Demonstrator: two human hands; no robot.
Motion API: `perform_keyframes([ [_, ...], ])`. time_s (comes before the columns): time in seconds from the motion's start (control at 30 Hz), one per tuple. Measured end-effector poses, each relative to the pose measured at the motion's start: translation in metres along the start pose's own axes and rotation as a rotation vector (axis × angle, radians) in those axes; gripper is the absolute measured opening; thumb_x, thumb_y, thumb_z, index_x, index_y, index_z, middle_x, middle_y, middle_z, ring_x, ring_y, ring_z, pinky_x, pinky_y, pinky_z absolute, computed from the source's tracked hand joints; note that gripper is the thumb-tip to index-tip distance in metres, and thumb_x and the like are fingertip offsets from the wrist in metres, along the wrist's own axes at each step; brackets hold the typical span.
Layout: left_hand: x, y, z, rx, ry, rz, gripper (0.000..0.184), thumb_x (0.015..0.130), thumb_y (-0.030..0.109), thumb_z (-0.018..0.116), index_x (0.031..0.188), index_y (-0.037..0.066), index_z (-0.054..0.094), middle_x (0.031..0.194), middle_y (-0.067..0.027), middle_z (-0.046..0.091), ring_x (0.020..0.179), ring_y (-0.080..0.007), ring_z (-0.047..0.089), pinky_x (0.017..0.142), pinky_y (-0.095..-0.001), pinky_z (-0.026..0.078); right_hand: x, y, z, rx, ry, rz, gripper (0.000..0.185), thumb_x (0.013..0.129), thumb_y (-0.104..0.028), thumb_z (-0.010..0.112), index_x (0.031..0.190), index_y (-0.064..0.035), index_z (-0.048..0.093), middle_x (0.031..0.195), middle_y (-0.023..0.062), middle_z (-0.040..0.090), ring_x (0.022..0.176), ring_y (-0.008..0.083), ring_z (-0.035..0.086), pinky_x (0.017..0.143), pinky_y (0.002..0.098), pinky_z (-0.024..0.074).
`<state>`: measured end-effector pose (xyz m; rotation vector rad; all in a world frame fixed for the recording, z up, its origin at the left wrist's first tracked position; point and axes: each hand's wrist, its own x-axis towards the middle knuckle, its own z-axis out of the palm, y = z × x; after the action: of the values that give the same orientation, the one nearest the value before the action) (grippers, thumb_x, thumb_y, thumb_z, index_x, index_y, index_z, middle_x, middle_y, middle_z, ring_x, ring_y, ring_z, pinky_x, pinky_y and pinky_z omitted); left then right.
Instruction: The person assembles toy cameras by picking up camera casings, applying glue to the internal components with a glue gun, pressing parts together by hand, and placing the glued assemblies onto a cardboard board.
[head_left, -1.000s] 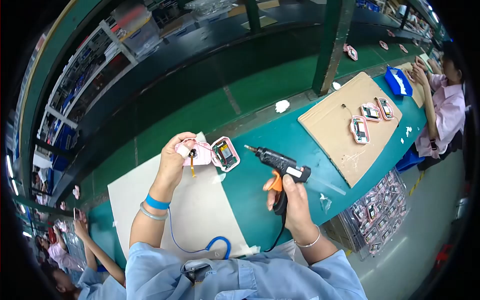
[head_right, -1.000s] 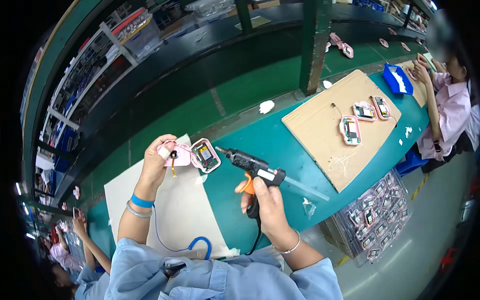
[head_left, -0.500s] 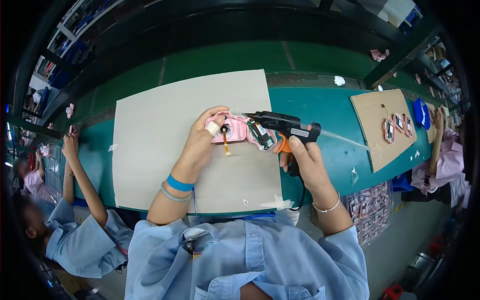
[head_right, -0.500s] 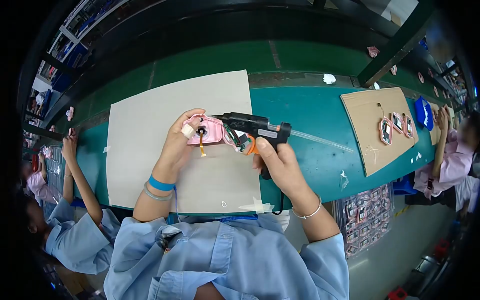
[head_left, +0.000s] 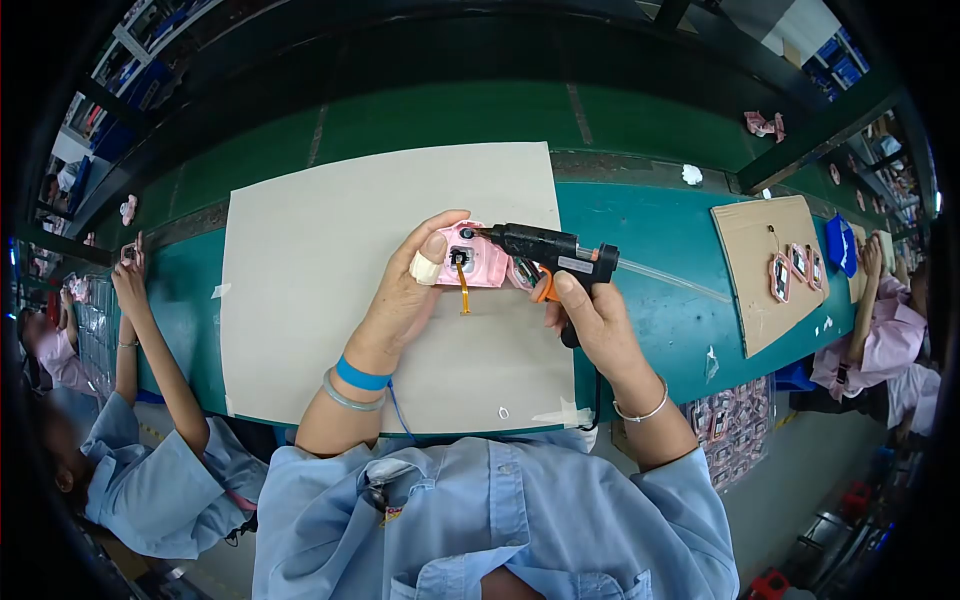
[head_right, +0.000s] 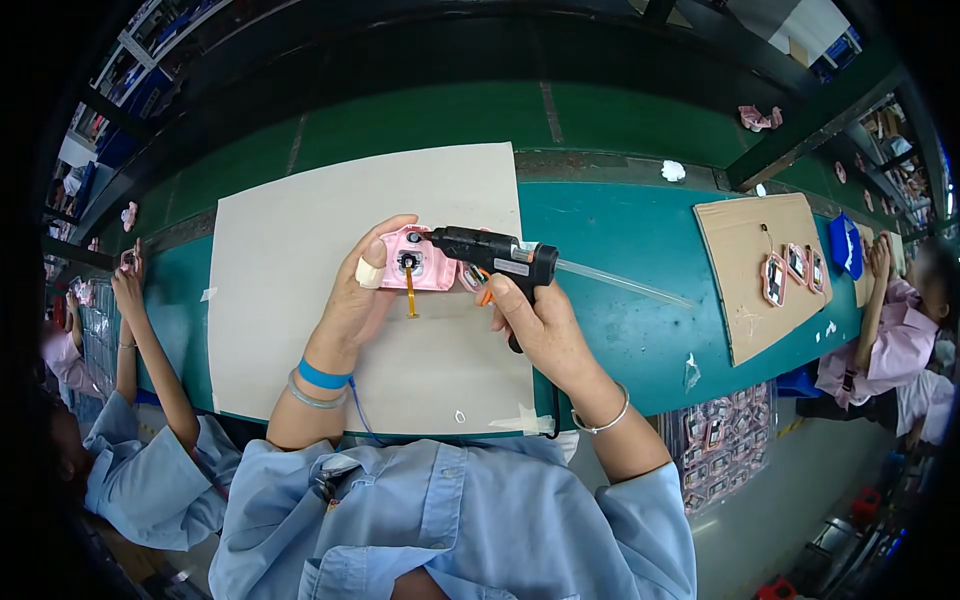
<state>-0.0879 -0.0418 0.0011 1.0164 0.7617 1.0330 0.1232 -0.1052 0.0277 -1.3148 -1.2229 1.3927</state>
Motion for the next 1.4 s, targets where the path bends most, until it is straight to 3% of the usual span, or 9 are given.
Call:
perform_keyframes([
  [0.37,-0.0009,-0.0008,0.0028,-0.012,-0.024,-0.02,0.047,0.094,0.038,0.052,0.126,0.003,0.048,0.12,-0.0139,0.05,0.111,-0.0218,0.047,0.095,-0.0323,0.037,0.0026,-0.0006,0.0027,-0.004,0.012,-0.022,0.029,0.095,-0.026,0.05,0.109,-0.0009,0.054,0.083,0.0049,0.061,0.061,0.0103,0.054,0.051,0.0206,0.043],
  [0.5,-0.0009,-0.0002,0.0031,0.019,-0.017,-0.018,0.047,0.095,0.038,0.051,0.126,0.004,0.049,0.121,-0.0139,0.05,0.112,-0.0221,0.047,0.096,-0.0329,0.036,0.0018,-0.002,0.0078,-0.014,0.092,-0.077,0.033,0.096,-0.031,0.049,0.088,-0.0011,0.061,0.065,0.0044,0.056,0.056,0.0107,0.053,0.049,0.0211,0.0423],
  [0.7,-0.0002,-0.0014,0.0024,0.067,-0.006,0.004,0.052,0.093,0.043,0.052,0.127,0.003,0.047,0.119,-0.017,0.052,0.11,-0.0245,0.052,0.093,-0.0322,0.042,0.003,0.0016,0.0071,-0.007,0.084,-0.073,0.033,0.096,-0.031,0.049,0.087,-0.0014,0.061,0.065,0.0041,0.056,0.056,0.0105,0.052,0.049,0.0211,0.0423],
  [0.83,-0.0003,-0.0013,0.0026,0.065,-0.005,0.001,0.052,0.093,0.042,0.052,0.127,0.003,0.047,0.12,-0.017,0.052,0.11,-0.0246,0.052,0.093,-0.0322,0.042,0.0032,0.0046,0.003,0.001,0.015,-0.034,0.028,0.095,-0.023,0.05,0.113,-0.0012,0.053,0.083,0.0047,0.061,0.06,0.0102,0.053,0.051,0.0203,0.0424],
  [0.87,-0.0003,-0.0016,0.0026,0.065,-0.006,0.001,0.052,0.093,0.042,0.052,0.127,0.003,0.047,0.12,-0.017,0.052,0.11,-0.0246,0.052,0.093,-0.0322,0.042,0.003,0.0044,0.0034,0.002,0.016,-0.034,0.028,0.095,-0.023,0.05,0.113,-0.0012,0.053,0.083,0.0047,0.061,0.06,0.0102,0.053,0.051,0.0203,0.0424],
  [1.0,-0.0001,-0.0023,0.0021,0.064,-0.01,0.004,0.051,0.093,0.041,0.052,0.127,0.003,0.047,0.12,-0.0168,0.052,0.11,-0.0245,0.052,0.093,-0.0321,0.042,0.0021,0.0009,0.0078,-0.011,0.076,-0.087,0.031,0.096,-0.028,0.049,0.086,-0.0024,0.061,0.064,0.0032,0.055,0.055,0.0104,0.052,0.049,0.0208,0.0411],
  [1.4,0.0007,-0.0049,0.001,0.084,-0.001,0.006,0.049,0.094,0.039,0.051,0.127,0.003,0.047,0.119,-0.0162,0.053,0.109,-0.0241,0.053,0.093,-0.0317,0.043,0.003,0.0026,0.0074,-0.024,0.092,-0.111,0.03,0.096,-0.028,0.05,0.085,-0.0029,0.061,0.063,0.0023,0.054,0.054,0.0096,0.051,0.048,0.021,0.0399],
])
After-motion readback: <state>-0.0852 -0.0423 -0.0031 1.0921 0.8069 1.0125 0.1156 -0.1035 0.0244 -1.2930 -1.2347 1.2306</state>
